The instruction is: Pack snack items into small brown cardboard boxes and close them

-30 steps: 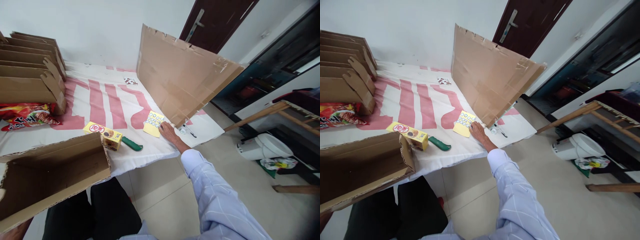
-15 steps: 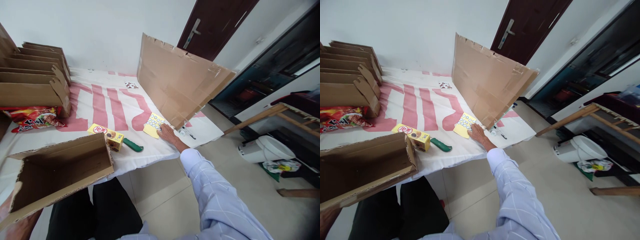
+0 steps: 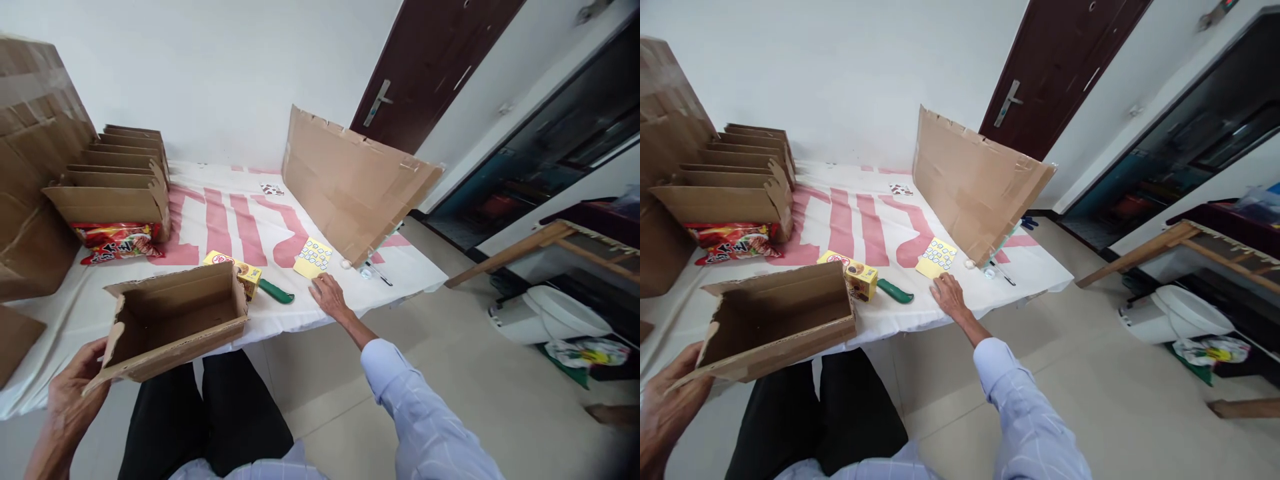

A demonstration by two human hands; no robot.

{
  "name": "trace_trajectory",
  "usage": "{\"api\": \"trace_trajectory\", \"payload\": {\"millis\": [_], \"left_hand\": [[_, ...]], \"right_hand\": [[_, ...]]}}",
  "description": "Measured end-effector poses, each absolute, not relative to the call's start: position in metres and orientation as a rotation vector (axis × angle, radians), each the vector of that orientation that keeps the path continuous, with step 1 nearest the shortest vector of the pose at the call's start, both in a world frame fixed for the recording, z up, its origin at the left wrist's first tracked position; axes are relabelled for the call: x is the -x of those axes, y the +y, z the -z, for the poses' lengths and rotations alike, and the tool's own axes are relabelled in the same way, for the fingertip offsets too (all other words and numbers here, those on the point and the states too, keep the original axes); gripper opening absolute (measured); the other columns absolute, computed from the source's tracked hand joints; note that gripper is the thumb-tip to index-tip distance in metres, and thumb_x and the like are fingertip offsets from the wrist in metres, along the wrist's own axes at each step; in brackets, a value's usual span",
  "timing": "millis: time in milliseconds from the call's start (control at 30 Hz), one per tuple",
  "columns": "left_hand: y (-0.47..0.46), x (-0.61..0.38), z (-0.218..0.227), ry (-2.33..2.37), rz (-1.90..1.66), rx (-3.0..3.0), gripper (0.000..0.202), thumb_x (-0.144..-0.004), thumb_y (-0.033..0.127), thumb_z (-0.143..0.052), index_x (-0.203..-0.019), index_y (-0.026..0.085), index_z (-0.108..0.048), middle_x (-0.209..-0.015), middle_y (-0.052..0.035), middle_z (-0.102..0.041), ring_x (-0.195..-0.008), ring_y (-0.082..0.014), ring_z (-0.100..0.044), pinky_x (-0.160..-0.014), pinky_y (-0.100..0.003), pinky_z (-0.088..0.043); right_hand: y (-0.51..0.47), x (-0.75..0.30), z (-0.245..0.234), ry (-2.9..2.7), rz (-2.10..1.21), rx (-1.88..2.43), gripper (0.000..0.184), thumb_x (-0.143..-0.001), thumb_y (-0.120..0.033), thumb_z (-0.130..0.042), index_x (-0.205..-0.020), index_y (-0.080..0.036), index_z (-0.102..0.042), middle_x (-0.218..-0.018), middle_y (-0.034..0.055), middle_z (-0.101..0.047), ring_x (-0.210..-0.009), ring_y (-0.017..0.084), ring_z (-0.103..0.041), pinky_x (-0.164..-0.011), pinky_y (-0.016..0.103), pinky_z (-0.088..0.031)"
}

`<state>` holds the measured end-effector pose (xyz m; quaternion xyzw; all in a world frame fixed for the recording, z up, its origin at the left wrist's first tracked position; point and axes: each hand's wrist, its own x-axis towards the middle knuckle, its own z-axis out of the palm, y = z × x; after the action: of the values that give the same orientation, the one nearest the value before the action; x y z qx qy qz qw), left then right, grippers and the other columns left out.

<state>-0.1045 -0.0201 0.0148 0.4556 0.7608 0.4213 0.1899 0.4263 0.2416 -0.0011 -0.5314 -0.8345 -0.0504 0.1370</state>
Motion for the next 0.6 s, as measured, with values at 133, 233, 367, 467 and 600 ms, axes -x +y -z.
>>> {"api": "trace_trajectory", "payload": {"millis": [133,233,367,467,600], "left_hand": [[-0.035,0.118,-0.003,1.810,-1.274,-1.016,0.070,-0.077,0.071,-0.081,-0.144,0.070,-0.059,-0.156,0.0279,-0.062,-0.157,-0.0382,-0.052,-0.124,-0.057,-0.052],[-0.037,0.123,-0.003,1.629,-1.222,-1.107,0.098,-0.074,0.070,-0.087,-0.159,0.070,-0.040,-0.176,0.0213,-0.038,-0.166,-0.0410,-0.035,-0.132,-0.063,-0.036],[-0.029,0.111,-0.030,1.561,-1.116,-1.316,0.129,-0.076,0.056,-0.093,-0.178,0.039,-0.015,-0.186,-0.0079,-0.019,-0.168,-0.0477,-0.025,-0.133,-0.069,-0.028],[-0.017,0.099,-0.052,1.570,-1.105,-1.388,0.132,-0.072,0.043,-0.094,-0.179,0.030,-0.018,-0.184,-0.0124,-0.027,-0.168,-0.0468,-0.028,-0.135,-0.066,-0.026],[-0.006,0.089,-0.063,1.573,-1.115,-1.385,0.130,-0.070,0.038,-0.090,-0.179,0.027,-0.019,-0.182,-0.0112,-0.034,-0.168,-0.0437,-0.030,-0.136,-0.061,-0.028]], "right_hand": [[0.242,-0.435,-0.009,-2.387,0.153,1.590,0.023,-0.106,-0.023,-0.056,-0.097,-0.023,-0.077,-0.111,0.0121,-0.072,-0.103,0.027,-0.063,-0.090,0.036,-0.051],[0.242,-0.444,-0.020,-2.350,0.157,1.601,0.024,-0.103,-0.019,-0.056,-0.093,-0.024,-0.077,-0.106,0.0126,-0.072,-0.101,0.028,-0.064,-0.088,0.037,-0.053],[0.239,-0.429,-0.031,-2.265,0.080,1.479,0.022,-0.098,-0.020,-0.059,-0.107,-0.024,-0.079,-0.112,0.0159,-0.072,-0.111,0.034,-0.066,-0.097,0.047,-0.057],[0.226,-0.384,-0.040,-2.233,-0.271,1.194,0.033,-0.098,-0.034,-0.066,-0.129,-0.026,-0.074,-0.125,0.0149,-0.071,-0.117,0.034,-0.068,-0.102,0.051,-0.059],[0.189,-0.306,-0.048,-2.237,-0.870,0.873,0.089,-0.086,-0.053,-0.086,-0.164,-0.030,-0.049,-0.155,0.0140,-0.061,-0.132,0.034,-0.067,-0.106,0.050,-0.060]]}}
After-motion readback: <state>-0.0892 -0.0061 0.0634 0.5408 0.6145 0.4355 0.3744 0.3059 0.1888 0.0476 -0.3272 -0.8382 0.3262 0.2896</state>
